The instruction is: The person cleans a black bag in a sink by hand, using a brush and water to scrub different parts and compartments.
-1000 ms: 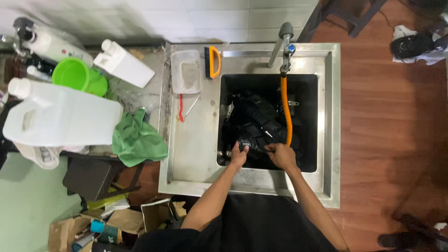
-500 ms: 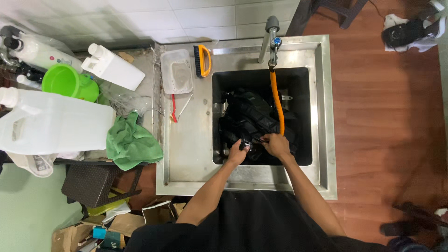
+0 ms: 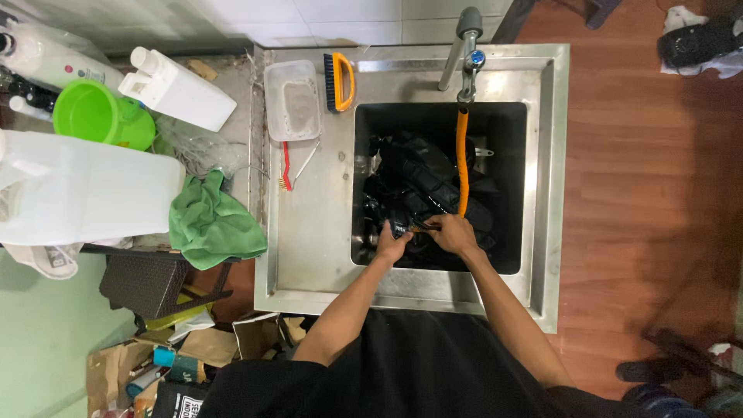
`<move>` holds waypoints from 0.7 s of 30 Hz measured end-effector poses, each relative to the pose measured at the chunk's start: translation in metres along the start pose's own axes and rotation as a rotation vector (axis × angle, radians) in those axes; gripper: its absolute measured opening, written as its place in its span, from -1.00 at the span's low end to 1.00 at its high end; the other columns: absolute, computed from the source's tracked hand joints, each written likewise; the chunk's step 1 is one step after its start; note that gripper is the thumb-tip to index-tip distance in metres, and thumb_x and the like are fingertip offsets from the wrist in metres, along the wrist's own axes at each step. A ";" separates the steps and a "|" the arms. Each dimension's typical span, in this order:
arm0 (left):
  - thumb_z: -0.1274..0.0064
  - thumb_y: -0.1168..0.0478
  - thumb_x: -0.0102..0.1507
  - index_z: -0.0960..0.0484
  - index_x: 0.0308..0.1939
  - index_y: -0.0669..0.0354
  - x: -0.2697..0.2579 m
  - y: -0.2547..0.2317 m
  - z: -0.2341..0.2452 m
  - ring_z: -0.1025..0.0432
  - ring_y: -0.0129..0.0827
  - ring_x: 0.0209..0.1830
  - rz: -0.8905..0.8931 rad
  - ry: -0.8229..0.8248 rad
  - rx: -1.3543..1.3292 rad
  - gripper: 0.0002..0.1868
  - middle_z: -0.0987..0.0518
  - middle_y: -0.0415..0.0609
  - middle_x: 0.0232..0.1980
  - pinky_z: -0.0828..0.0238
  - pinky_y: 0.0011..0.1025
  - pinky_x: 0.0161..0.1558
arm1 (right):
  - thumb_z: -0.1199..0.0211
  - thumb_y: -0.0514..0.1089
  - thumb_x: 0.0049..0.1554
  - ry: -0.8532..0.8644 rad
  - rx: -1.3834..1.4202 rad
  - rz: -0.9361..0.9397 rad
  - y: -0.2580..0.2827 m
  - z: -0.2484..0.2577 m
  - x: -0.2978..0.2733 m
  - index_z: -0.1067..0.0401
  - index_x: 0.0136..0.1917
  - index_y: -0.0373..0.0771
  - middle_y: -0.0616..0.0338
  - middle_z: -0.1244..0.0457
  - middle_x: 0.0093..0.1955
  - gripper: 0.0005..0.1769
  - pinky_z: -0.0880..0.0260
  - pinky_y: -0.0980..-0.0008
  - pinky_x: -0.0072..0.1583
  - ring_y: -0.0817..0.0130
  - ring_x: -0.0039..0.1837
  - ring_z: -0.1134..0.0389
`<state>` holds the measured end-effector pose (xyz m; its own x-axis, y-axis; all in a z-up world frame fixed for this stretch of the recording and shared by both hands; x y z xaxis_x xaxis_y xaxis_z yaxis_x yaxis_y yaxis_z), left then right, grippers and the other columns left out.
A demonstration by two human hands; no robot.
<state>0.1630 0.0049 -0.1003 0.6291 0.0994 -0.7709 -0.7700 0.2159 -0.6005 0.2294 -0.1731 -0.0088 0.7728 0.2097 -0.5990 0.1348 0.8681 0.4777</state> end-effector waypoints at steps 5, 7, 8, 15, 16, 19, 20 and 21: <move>-0.06 -0.05 0.42 -0.06 0.66 0.05 0.010 0.009 0.013 -0.03 -0.01 0.65 0.004 -0.184 -0.089 -0.19 -0.17 0.24 0.63 -0.07 -0.05 0.58 | -0.25 0.04 0.16 -0.083 -0.062 0.031 -0.005 0.000 0.005 -0.61 0.17 0.21 0.17 -0.44 0.21 -0.69 -0.49 -0.02 0.27 -0.03 0.25 -0.46; -0.04 -0.04 0.44 -0.07 0.66 0.05 0.016 0.023 0.014 0.00 -0.02 0.67 0.026 -0.183 -0.110 -0.21 -0.14 0.23 0.65 -0.04 -0.07 0.59 | -0.25 0.06 0.18 -0.136 -0.110 0.017 -0.015 -0.002 0.008 -0.61 0.17 0.20 0.16 -0.42 0.23 -0.70 -0.50 0.00 0.25 0.00 0.23 -0.47; -0.02 -0.04 0.45 -0.08 0.66 0.04 0.022 0.025 0.015 0.03 -0.03 0.68 0.038 -0.182 -0.129 -0.23 -0.11 0.22 0.66 0.00 -0.09 0.60 | -0.25 0.07 0.20 -0.200 -0.158 0.004 -0.019 0.002 0.012 -0.61 0.17 0.18 0.15 -0.40 0.25 -0.71 -0.52 0.02 0.22 0.03 0.22 -0.47; 0.00 -0.27 0.43 -0.24 0.57 0.24 0.019 0.016 0.009 -0.21 0.13 0.55 -0.068 -0.186 -0.542 -0.16 -0.33 0.37 0.51 -0.07 0.07 0.53 | -0.20 -0.01 0.22 -0.212 -0.255 -0.064 -0.040 0.010 0.042 -0.58 0.23 0.03 0.14 -0.34 0.31 -0.66 -0.56 -0.07 0.19 -0.14 0.16 -0.49; -0.03 -0.36 0.38 -0.35 0.44 0.30 0.035 0.045 0.002 -0.32 -0.06 0.33 -0.038 -0.174 -0.769 -0.14 -0.36 0.18 0.22 -0.14 0.06 0.44 | -0.19 0.03 0.20 -0.169 -0.299 -0.072 -0.047 0.006 0.048 -0.57 0.25 0.07 0.20 -0.30 0.38 -0.63 -0.55 -0.05 0.22 -0.12 0.20 -0.48; -0.10 -0.36 0.33 -0.40 -0.03 0.22 0.010 0.038 0.011 -0.35 -0.34 -0.10 0.036 -0.131 -1.115 -0.33 -0.26 -0.15 -0.24 -0.31 -0.11 0.18 | -0.19 0.02 0.18 -0.141 -0.353 -0.091 -0.084 -0.011 0.075 -0.57 0.28 0.08 0.20 -0.27 0.44 -0.59 -0.54 -0.08 0.24 -0.14 0.23 -0.46; -0.13 -0.28 0.32 -0.35 -0.38 0.07 -0.009 0.018 0.018 -0.28 -0.42 -0.30 0.067 -0.088 -1.229 -0.45 -0.12 -0.30 -0.41 -0.40 -0.27 0.01 | -0.20 -0.03 0.17 -0.169 -0.360 -0.105 -0.098 -0.013 0.087 -0.58 0.28 0.05 0.12 -0.29 0.43 -0.59 -0.54 -0.12 0.23 -0.19 0.21 -0.47; -0.13 -0.28 0.32 -0.35 -0.38 0.07 0.001 0.034 0.016 -0.28 -0.42 -0.30 0.066 -0.099 -1.244 -0.45 -0.12 -0.30 -0.41 -0.40 -0.27 0.01 | -0.20 -0.03 0.17 -0.163 -0.371 -0.092 -0.107 -0.016 0.088 -0.58 0.28 0.05 0.12 -0.29 0.43 -0.59 -0.54 -0.12 0.23 -0.19 0.21 -0.47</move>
<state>0.1392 0.0277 -0.1176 0.5497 0.1593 -0.8201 -0.3449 -0.8508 -0.3964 0.2733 -0.2400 -0.1229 0.8602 0.0758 -0.5043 -0.0022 0.9894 0.1450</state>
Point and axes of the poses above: each hand's wrist, its own x-axis towards the middle knuckle, its own z-axis out of the back of the hand, y = z × x, the point moved 6 cm from there along x, towards the middle knuckle
